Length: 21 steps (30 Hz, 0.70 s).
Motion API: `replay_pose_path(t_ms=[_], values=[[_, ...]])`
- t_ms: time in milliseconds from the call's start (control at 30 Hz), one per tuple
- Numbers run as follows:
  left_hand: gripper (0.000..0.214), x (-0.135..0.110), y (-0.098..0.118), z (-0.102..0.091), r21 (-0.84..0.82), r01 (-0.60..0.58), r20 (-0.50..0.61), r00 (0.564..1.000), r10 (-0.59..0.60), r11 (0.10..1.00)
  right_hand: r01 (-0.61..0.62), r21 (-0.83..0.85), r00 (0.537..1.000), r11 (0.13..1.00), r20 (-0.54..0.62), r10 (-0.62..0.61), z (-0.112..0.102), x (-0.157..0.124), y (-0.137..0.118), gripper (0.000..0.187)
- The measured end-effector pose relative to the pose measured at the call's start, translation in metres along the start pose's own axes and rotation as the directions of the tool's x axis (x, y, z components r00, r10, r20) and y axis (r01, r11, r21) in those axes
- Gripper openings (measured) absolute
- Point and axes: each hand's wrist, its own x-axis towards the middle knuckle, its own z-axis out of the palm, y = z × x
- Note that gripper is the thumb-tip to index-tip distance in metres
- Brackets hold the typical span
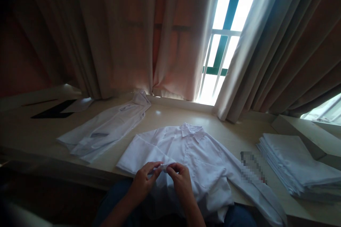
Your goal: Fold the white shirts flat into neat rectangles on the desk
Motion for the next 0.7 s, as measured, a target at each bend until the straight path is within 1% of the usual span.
replay_pose_path(t_ms=[100,167,233,300,400,467,500,567,633,700], values=[[0.022,-0.013,-0.023,0.012,0.119,-0.122,-0.09,0.987,0.133,0.985,-0.06,0.032,0.997,0.998,-0.038,0.061,0.005,-0.006,0.012,0.019],[0.019,-0.019,-0.039,0.021,0.166,-0.186,-0.148,0.966,0.211,0.969,-0.113,-0.003,0.992,0.994,-0.055,0.112,0.009,-0.009,0.019,0.02],[0.018,-0.023,-0.051,0.028,0.194,-0.238,-0.177,0.946,0.272,0.952,-0.158,-0.072,0.986,0.985,-0.057,0.154,0.014,-0.011,0.023,0.026],[0.02,-0.023,-0.058,0.032,0.199,-0.263,-0.178,0.938,0.299,0.944,-0.166,-0.097,0.986,0.981,-0.031,0.164,0.017,-0.012,0.022,0.03],[0.02,-0.019,-0.061,0.032,0.201,-0.247,-0.166,0.945,0.282,0.948,-0.131,-0.016,0.991,0.991,0.024,0.132,0.018,-0.011,0.014,0.03],[0.019,-0.017,-0.059,0.03,0.235,-0.236,-0.155,0.948,0.277,0.943,-0.095,0.027,0.995,0.995,0.023,0.094,0.016,-0.01,0.008,0.029],[0.019,-0.017,-0.058,0.03,0.26,-0.238,-0.149,0.948,0.283,0.936,-0.074,0.024,0.997,0.997,0.002,0.074,0.015,-0.011,0.006,0.029],[0.02,-0.016,-0.055,0.029,0.306,-0.25,-0.148,0.941,0.306,0.918,-0.029,-0.038,0.997,0.999,-0.076,0.026,0.012,-0.012,0.005,0.027],[0.021,-0.017,-0.051,0.029,0.333,-0.258,-0.171,0.929,0.327,0.907,0.004,-0.135,0.984,0.991,-0.177,-0.028,0.012,-0.015,0.009,0.025],[0.023,-0.018,-0.048,0.029,0.346,-0.26,-0.202,0.918,0.342,0.902,0.021,-0.195,0.964,0.981,-0.256,-0.071,0.014,-0.019,0.016,0.023]])
